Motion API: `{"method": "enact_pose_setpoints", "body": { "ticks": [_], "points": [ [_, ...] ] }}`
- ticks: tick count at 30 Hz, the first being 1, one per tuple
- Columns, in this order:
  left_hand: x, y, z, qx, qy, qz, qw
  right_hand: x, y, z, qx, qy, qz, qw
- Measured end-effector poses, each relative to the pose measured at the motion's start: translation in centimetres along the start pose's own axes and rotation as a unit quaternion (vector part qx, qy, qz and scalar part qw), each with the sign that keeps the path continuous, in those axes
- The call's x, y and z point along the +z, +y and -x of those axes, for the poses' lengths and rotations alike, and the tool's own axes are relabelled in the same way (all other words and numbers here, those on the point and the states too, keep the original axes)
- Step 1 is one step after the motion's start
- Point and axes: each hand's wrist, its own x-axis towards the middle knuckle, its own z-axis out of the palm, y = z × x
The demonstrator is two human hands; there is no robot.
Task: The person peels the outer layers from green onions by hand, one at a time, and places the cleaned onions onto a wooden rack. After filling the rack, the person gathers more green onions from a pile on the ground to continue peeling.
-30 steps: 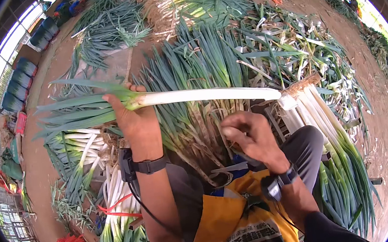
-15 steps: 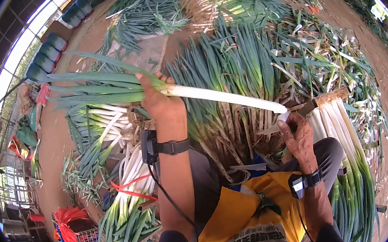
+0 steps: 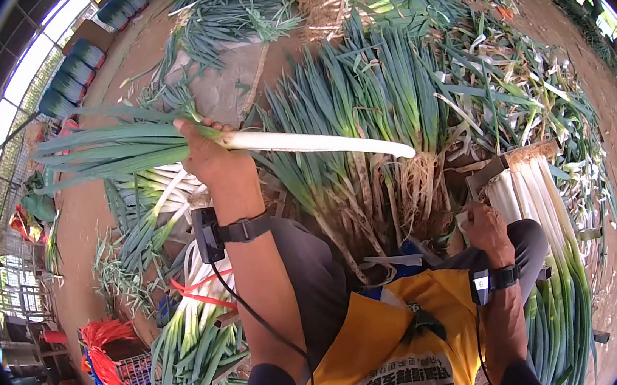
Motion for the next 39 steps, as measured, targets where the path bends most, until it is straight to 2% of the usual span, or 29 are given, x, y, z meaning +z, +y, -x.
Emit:
{"method": "enact_pose_setpoints", "body": {
  "ticks": [1, 3, 5, 8, 11, 14, 16, 17, 18, 19, 20, 22, 26, 28, 29, 32, 33, 36, 39],
  "points": [
    [0.1, -0.3, -0.1, -0.006, 0.011, -0.009, 1.000, -0.3, -0.3, 0.2, -0.022, -0.021, 0.019, 0.999],
    [-0.5, -1.1, -0.4, -0.004, 0.003, -0.020, 1.000, -0.9, -2.2, 0.1, -0.141, 0.181, -0.016, 0.973],
    [-0.3, -1.6, 0.3, -0.004, -0.023, -0.037, 0.999, -3.8, -7.2, 0.1, -0.162, 0.237, -0.108, 0.952],
    [0.0, -2.7, 0.5, -0.039, -0.032, -0.061, 0.997, -3.8, -11.4, -1.3, -0.236, 0.256, -0.088, 0.933],
    [0.4, -3.1, 1.4, -0.109, -0.050, -0.079, 0.990, -0.4, -11.6, -3.6, -0.268, 0.181, -0.113, 0.940],
    [0.9, -2.2, 2.2, -0.184, -0.071, -0.071, 0.978, 1.2, -10.1, -4.2, -0.211, 0.050, -0.223, 0.951],
    [1.9, -0.7, 3.2, -0.237, -0.057, -0.037, 0.969, 0.0, -9.7, -3.4, -0.219, -0.013, -0.258, 0.941],
    [0.9, -0.7, 2.6, -0.263, -0.142, -0.004, 0.954, -1.3, -9.7, -2.8, -0.211, -0.063, -0.280, 0.934],
    [0.9, -0.7, 2.5, -0.276, -0.186, 0.029, 0.943, -2.0, -9.4, -2.5, -0.203, -0.111, -0.301, 0.925],
    [0.9, -0.7, 2.4, -0.287, -0.230, 0.062, 0.928, -1.5, -8.7, -2.5, -0.161, -0.179, -0.381, 0.892],
    [1.0, -0.8, 2.4, -0.297, -0.272, 0.095, 0.910, -1.9, -8.2, -2.6, -0.161, -0.236, -0.404, 0.869],
    [1.2, -0.9, 2.6, -0.317, -0.287, 0.128, 0.895, -2.9, -7.6, -3.0, -0.160, -0.345, -0.446, 0.810],
    [1.7, -1.1, 3.4, -0.346, -0.287, 0.203, 0.870, -3.5, -8.0, -3.0, -0.117, -0.389, -0.428, 0.807],
    [1.7, -1.2, 3.6, -0.349, -0.286, 0.217, 0.866, -3.2, -9.4, -2.3, -0.210, -0.184, -0.384, 0.880],
    [1.7, -1.3, 3.7, -0.341, -0.283, 0.209, 0.872, -3.1, -10.3, -1.8, -0.251, -0.077, -0.355, 0.897],
    [1.6, -1.6, 3.9, -0.331, -0.278, 0.188, 0.882, -3.8, -13.4, -1.4, -0.317, 0.183, -0.250, 0.896],
    [1.8, -1.8, 3.9, -0.330, -0.278, 0.182, 0.884, -4.5, -14.8, -0.9, -0.309, 0.178, -0.264, 0.896],
    [1.8, -2.2, 4.1, -0.321, -0.305, 0.178, 0.879, -4.7, -18.2, -1.4, -0.365, 0.181, -0.271, 0.872],
    [1.7, -2.6, 4.2, -0.326, -0.325, 0.167, 0.872, -4.3, -20.9, -2.6, -0.337, 0.176, -0.283, 0.881]
  ]
}}
